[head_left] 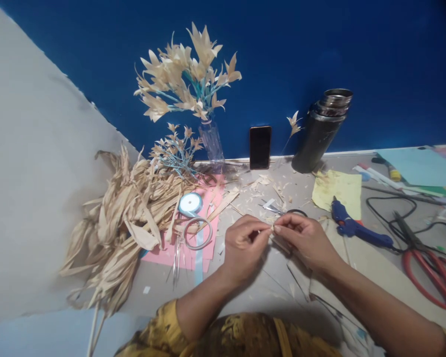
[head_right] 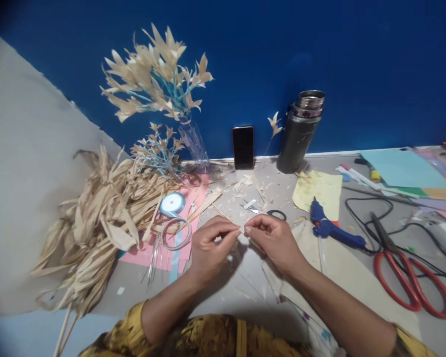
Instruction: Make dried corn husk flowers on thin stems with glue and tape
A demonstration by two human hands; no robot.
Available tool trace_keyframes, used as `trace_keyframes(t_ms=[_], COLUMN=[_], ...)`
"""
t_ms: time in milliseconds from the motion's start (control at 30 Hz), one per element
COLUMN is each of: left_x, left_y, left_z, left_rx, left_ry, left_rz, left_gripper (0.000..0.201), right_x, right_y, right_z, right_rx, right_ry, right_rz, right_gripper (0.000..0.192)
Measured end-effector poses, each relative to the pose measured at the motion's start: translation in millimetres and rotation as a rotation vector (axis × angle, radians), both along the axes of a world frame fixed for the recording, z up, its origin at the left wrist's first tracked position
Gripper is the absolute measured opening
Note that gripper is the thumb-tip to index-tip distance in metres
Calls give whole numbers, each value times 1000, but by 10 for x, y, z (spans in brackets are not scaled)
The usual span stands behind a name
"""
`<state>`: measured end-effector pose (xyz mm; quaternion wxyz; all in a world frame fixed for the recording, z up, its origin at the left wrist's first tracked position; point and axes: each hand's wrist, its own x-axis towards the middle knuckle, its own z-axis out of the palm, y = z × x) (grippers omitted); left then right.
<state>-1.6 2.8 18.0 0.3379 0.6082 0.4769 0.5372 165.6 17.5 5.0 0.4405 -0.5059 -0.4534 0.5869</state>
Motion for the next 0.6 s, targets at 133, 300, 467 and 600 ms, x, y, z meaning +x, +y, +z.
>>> trace_keyframes(t_ms=[133,300,467,600], left_x=[0,-33,-58,-52], left_y=[-26,-20,-11,-18], left_z=[-115,-145,-111,-113], left_rx=[187,186,190,152], left_ry=[218,380,467,426], left_rz=[-92,-147,-197,-198], left_gripper=[19,24,28,26], right_x=[13,46,65,56], right_y=[-28,-23,7,0], right_z=[3,89,89,71], right_rx=[-45,-109,-3,106], right_ry=[61,128,23,-161], right_rz=[51,98,132,104], right_gripper=[33,37,38,37])
